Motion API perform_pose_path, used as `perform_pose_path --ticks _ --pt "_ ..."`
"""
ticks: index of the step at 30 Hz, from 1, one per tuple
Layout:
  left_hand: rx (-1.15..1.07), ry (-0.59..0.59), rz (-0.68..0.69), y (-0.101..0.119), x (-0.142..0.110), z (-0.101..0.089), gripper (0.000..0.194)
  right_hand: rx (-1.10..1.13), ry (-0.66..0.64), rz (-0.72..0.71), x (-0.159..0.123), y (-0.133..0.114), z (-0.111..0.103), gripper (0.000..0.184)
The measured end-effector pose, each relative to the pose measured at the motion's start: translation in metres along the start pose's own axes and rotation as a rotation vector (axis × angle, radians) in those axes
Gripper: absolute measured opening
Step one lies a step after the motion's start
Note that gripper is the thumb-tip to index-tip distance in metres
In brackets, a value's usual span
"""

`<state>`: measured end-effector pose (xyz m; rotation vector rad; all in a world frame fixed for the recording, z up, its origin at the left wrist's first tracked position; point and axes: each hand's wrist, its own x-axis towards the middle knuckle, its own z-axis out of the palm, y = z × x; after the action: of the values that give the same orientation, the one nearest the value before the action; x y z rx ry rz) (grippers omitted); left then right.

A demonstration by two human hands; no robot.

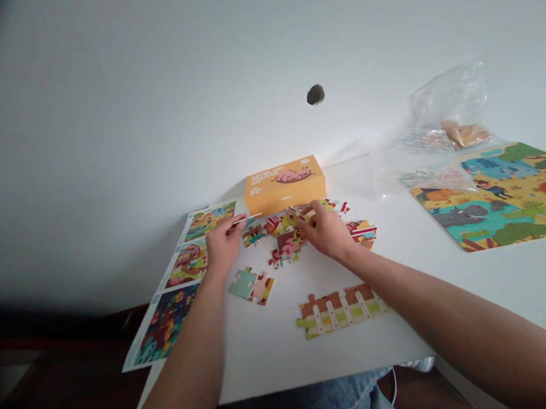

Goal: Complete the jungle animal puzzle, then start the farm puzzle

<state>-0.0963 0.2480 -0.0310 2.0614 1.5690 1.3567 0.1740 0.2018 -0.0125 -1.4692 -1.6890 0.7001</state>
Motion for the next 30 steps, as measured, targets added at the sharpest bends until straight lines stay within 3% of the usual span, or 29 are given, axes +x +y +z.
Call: perform_pose_path --ticks 3,6,12,15,18,22,26,30 --pt "-0.060 0.170 -0.086 0.002 0.001 -0.002 0.021 0.004 0.071 -0.027 0.000 0.002 0.000 0.030" --pt "-0.168 0.255 -0.164 0.011 0.000 0.004 0.028 0.040 -0.026 -0.071 -0.003 -0.002 0.002 0.024" --pt "-0.391 0.100 -0.240 0.047 -0.013 0.034 0.033 0.254 -0.411 -0.144 -0.010 -0.008 0.015 0.038" --pt "-0.393 0.034 -0.242 0.059 -0.020 0.042 0.029 0.328 -0.489 -0.132 -0.011 -0.008 0.021 0.039" --pt "-0.364 0.003 -0.214 0.059 -0.021 0.040 0.021 0.222 -0.428 -0.162 -0.011 -0.007 0.019 0.029" --pt "-0.227 0.078 -0.208 0.047 -0.015 0.026 0.026 0.004 -0.373 -0.350 -0.012 -0.011 0.009 0.025" --pt "-0.004 0.084 -0.238 0.034 -0.012 0.016 0.024 -0.200 -0.472 -0.578 -0.017 -0.018 0.002 0.053" --pt "0.064 0.045 -0.287 0.023 -0.012 0.016 0.025 -0.331 -0.584 -0.652 -0.021 -0.023 0.002 0.065"
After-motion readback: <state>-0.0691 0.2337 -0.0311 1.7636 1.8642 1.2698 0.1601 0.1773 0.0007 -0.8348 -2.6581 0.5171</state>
